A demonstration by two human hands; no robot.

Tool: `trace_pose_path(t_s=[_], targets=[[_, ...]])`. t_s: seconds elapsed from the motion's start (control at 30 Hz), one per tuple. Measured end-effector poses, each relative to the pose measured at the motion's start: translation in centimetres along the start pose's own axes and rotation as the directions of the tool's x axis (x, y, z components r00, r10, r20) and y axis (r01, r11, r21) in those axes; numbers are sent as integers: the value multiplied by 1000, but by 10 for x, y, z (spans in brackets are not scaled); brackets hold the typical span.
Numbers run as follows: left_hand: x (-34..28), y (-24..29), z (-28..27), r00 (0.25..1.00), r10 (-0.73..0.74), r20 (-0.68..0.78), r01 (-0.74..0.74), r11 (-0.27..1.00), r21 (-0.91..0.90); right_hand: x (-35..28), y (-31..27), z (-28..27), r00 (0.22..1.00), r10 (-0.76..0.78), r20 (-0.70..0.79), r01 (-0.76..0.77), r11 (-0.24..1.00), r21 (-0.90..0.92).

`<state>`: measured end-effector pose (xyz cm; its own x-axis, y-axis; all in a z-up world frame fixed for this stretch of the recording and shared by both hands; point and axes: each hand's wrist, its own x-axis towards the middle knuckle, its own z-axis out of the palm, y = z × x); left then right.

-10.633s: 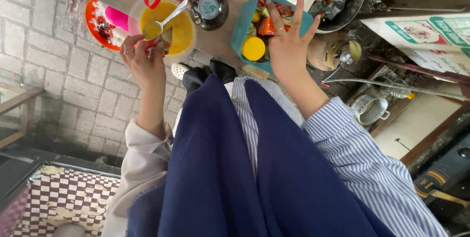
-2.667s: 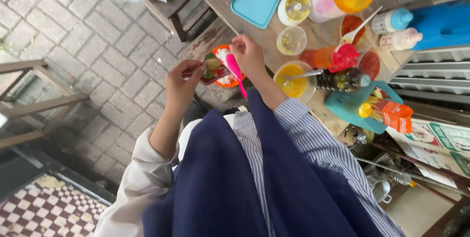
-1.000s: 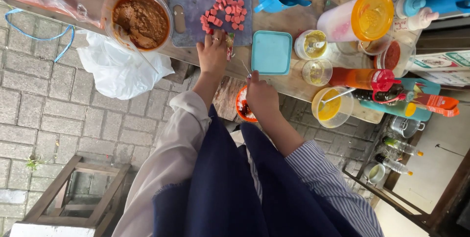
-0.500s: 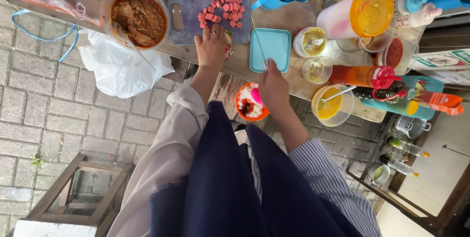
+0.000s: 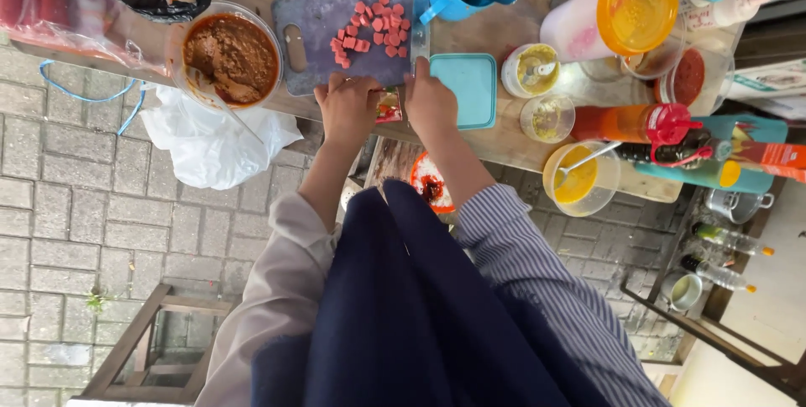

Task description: Preparing an egg mixture by whisking and adding seasoning, then frying it in a pan on a stove.

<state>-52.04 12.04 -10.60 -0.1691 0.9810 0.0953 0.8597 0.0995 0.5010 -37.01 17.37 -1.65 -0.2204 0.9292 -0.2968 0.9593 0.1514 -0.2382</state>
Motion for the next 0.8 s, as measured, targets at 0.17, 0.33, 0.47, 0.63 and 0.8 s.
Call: trace_pose_path(t_s=[0.17,0.33,0.47,0.63,0.8], targets=[[-20,49,-90,984,103,147,-83,987,-141,-64,18,-55,957,-271,-101,289,883,371],[-57,120,-155,885,399,242,-359,913,-194,-150,58,-101,937,-339,-83,340,832,439],[-90,188,-163,758,609,234,-542,788,-293,-229,93,-150,871,-460,-174,483,736,475],[-137,282,-130,576,810,105,-753,577,-316,-317,172,-157,838,-344,-424,524,724,449],[-187,395,-82,492,867,-84,-857,465,-220,-380,268,-144,922,180,-342,179,585,791]])
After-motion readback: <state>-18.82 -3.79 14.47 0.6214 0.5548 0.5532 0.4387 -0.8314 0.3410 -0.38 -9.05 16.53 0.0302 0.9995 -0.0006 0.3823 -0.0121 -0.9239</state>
